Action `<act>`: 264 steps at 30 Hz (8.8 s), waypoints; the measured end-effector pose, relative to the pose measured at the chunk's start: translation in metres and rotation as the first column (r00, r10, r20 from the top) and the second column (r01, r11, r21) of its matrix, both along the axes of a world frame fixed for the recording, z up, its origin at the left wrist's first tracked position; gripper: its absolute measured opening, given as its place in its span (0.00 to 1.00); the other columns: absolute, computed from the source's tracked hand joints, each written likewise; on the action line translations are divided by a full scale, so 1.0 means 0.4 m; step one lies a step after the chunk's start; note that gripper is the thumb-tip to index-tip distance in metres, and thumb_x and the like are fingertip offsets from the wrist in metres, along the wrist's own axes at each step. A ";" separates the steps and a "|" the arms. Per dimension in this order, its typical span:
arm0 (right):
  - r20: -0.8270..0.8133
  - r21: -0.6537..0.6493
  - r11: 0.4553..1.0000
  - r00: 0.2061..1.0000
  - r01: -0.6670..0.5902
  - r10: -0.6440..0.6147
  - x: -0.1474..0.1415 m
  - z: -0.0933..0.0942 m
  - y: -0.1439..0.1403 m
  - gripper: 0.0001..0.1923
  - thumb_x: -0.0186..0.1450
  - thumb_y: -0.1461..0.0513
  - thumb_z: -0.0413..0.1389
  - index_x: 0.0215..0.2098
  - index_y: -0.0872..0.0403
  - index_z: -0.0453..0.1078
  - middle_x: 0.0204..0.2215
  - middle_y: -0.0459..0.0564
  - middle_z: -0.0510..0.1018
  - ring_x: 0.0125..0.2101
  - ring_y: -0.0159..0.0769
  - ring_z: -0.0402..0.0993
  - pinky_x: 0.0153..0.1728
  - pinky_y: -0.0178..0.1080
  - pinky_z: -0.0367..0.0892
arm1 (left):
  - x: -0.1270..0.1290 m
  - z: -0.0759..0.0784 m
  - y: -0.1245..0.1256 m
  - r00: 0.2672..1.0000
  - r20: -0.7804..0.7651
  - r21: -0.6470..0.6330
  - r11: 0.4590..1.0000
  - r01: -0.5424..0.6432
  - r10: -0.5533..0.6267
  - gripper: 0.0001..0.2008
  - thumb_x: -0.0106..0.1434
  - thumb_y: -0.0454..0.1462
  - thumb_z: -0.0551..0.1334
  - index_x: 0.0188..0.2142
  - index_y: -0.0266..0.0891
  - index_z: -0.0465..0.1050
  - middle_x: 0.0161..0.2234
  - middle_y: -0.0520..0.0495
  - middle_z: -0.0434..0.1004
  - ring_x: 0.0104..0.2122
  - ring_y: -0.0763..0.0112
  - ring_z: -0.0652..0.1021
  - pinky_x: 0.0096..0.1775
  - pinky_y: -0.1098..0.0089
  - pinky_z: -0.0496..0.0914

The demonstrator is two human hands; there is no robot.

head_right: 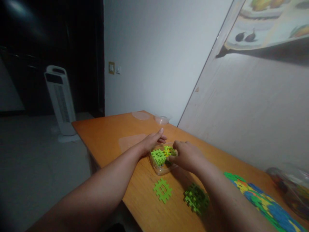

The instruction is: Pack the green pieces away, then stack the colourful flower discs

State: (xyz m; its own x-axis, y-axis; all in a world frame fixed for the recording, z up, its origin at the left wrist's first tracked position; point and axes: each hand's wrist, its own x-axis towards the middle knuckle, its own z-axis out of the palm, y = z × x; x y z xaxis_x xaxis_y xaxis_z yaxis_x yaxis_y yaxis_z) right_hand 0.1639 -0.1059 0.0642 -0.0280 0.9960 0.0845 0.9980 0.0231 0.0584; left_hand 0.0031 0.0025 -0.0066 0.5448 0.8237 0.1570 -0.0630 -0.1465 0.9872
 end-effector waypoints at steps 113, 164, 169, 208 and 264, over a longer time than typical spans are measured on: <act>-0.290 -0.189 0.967 0.931 0.172 -0.222 0.295 -0.140 -0.119 0.12 0.56 0.57 0.61 0.36 0.53 0.72 0.31 0.50 0.81 0.32 0.39 0.75 0.29 0.36 0.62 | 0.002 0.016 -0.023 0.996 -0.078 0.071 0.997 -0.032 0.037 0.47 0.58 0.69 0.48 0.48 0.27 0.76 0.45 0.33 0.79 0.45 0.55 0.77 0.49 0.60 0.68; -0.316 -0.084 0.995 0.948 -0.050 0.021 0.101 0.043 -0.132 0.17 0.66 0.49 0.53 0.33 0.53 0.73 0.28 0.48 0.79 0.27 0.35 0.71 0.27 0.35 0.60 | 0.009 0.005 -0.020 0.998 -0.037 0.141 0.989 0.048 -0.043 0.44 0.60 0.69 0.45 0.42 0.31 0.78 0.44 0.35 0.80 0.46 0.57 0.77 0.51 0.61 0.67; -0.317 -0.155 0.987 0.948 -0.036 -0.016 0.133 0.022 -0.254 0.24 0.58 0.44 0.62 0.46 0.48 0.75 0.42 0.52 0.81 0.39 0.45 0.75 0.37 0.39 0.68 | 0.009 0.006 -0.019 0.999 -0.031 0.117 0.992 0.039 -0.035 0.45 0.59 0.69 0.46 0.44 0.31 0.78 0.44 0.35 0.80 0.45 0.56 0.77 0.51 0.60 0.66; -0.288 -0.008 0.995 0.952 0.104 -0.102 0.074 0.001 0.037 0.20 0.61 0.53 0.58 0.46 0.57 0.72 0.36 0.55 0.82 0.32 0.39 0.76 0.30 0.36 0.65 | 0.012 -0.004 -0.021 0.999 -0.016 0.040 0.998 0.053 -0.052 0.44 0.59 0.68 0.47 0.46 0.31 0.75 0.45 0.34 0.79 0.46 0.56 0.77 0.51 0.60 0.66; -0.545 -0.203 0.944 0.831 -0.258 0.110 0.033 0.054 -0.120 0.11 0.61 0.61 0.57 0.43 0.53 0.73 0.37 0.48 0.79 0.36 0.37 0.72 0.35 0.36 0.64 | 0.013 -0.003 -0.029 1.000 -0.004 -0.015 1.000 0.001 -0.001 0.44 0.59 0.68 0.49 0.46 0.30 0.76 0.41 0.35 0.80 0.41 0.58 0.78 0.47 0.60 0.68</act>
State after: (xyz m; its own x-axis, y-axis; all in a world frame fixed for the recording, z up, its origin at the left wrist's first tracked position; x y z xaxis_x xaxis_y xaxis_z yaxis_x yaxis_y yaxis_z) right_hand 0.1770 -0.1539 0.0859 -0.2389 0.9638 -0.1186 0.8525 0.1496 -0.5008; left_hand 0.0082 -0.0091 -0.0078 0.5460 0.8257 0.1418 -0.0587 -0.1312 0.9896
